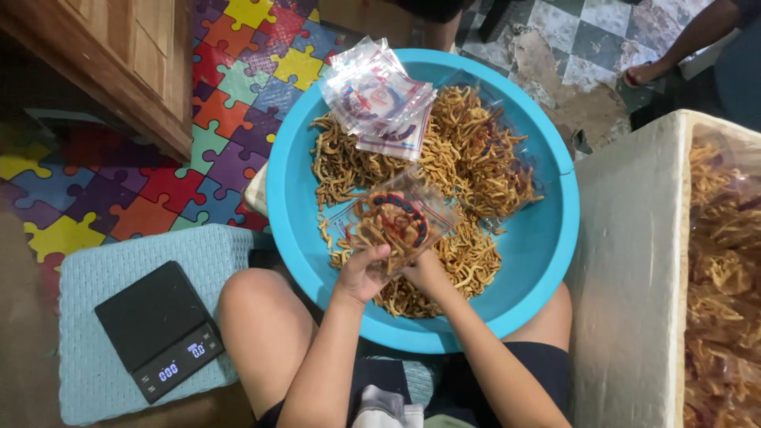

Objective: A person is manually bagging noodle-like snacks by scooping them from a large basin into small plastic bags and then weighing each bag on a digital scale.

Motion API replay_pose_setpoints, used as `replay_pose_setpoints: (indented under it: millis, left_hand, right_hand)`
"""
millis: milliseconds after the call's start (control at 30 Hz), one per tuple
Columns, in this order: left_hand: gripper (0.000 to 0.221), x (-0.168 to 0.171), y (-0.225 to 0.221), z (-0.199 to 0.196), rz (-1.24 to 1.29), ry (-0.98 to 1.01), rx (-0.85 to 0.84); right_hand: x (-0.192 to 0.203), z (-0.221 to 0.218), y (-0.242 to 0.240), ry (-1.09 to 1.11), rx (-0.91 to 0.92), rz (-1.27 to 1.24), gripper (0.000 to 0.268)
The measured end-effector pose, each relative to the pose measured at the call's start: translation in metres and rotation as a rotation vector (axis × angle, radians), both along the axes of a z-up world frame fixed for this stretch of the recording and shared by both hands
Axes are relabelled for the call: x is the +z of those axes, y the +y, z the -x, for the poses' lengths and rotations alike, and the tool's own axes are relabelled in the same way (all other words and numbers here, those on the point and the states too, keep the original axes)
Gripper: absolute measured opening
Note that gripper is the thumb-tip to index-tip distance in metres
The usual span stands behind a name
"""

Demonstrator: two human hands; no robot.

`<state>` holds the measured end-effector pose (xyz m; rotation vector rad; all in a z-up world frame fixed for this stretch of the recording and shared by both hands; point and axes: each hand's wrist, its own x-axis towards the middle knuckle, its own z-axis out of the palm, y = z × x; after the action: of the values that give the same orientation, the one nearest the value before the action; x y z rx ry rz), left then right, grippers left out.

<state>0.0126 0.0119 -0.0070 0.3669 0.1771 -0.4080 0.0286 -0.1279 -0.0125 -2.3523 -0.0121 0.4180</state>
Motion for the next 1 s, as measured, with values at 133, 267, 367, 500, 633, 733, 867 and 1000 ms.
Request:
replay_pose_setpoints:
  millis: [133, 267, 367, 500, 633, 733, 867, 1000]
  left_hand:
    - [0.051, 0.009, -0.003, 0.004, -0.028, -0.031, 0.011]
    - [0.053, 0.005, -0.003, 0.004, -0.046, -0.116, -0.016]
    - [0.060, -0.102, -0.004, -0.005, -0.051, -0.137, -0.058]
    - [0.066, -0.020, -0.004, 0.007, -0.064, -0.178, -0.132]
    - [0.065, -0.012, -0.004, 0.013, -0.077, -0.170, -0.174]
    - [0.067, -0.027, 0.001, 0.012, -0.065, -0.233, -0.187]
    - [0.063, -0.007, 0.002, 0.010, -0.001, -0.096, -0.107]
    - [0.063, -0.030, 0.012, 0.006, 0.029, 0.025, -0.088]
  right_hand:
    - [-0.043, 0.006, -0.066, -0.223, -0.118, -0.257, 0.008]
    - [0.061, 0.006, -0.095, -0.277, -0.381, -0.690, 0.016]
    - [0.108, 0.005, -0.110, -0.356, -0.405, -0.945, 0.015]
    - [0.192, 0.013, -0.070, -0.243, -0.016, -0.661, 0.013]
    - [0.208, 0.006, -0.052, -0.025, 0.238, -0.357, 0.011]
    - [0.204, -0.005, -0.046, -0.070, 0.284, -0.181, 0.007]
    - [0.185, -0.011, -0.048, -0.352, 0.195, -0.156, 0.013]
    - [0.172, 0.003, -0.059, -0.432, 0.226, -0.326, 0.036]
